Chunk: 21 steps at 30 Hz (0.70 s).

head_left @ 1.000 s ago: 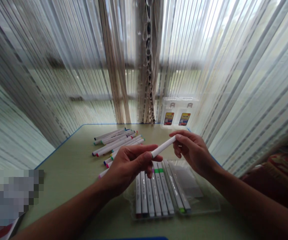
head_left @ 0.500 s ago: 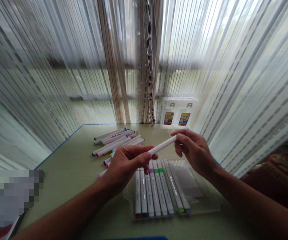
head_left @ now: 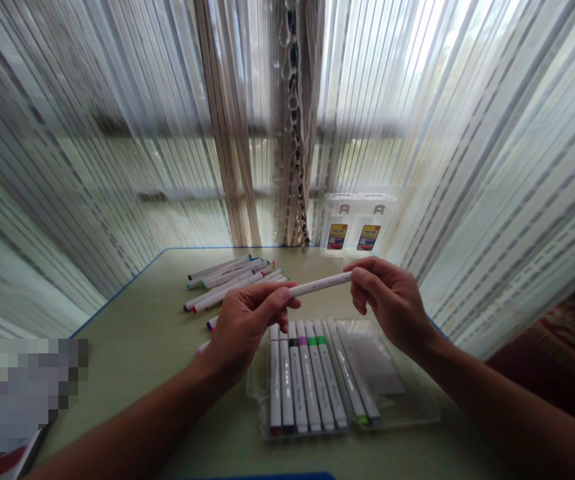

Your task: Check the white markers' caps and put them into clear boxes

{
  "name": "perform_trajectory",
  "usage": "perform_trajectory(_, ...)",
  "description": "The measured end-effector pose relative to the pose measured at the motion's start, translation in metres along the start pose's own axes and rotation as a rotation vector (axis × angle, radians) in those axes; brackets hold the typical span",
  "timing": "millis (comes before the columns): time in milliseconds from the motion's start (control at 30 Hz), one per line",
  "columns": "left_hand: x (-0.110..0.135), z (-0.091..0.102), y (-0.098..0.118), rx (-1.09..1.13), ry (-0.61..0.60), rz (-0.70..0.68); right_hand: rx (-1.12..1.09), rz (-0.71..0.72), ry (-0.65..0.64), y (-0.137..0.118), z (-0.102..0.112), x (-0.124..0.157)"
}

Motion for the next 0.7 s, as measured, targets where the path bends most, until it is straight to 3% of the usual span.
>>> perform_trajectory(400, 0.0, 0.0, 0.004, -0.129, -0.018, -0.049, 0.005, -0.001, -0.074, 0.002, -0.005, 0.002)
perform_trajectory(700, 0.002, -0.006, 0.001, -0.049, -0.046, 0.046, 0.074, 0.058, -0.115, -0.007, -0.011, 0.005)
Point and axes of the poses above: each hand's wrist, its own x-axis away from the middle knuckle, its own z-axis out of the back of the hand, y = z × x, the point moved 8 cm from there along -x, towards the middle knuckle, and after that the axes turned 8 degrees about -x, right-handed, at the moved point
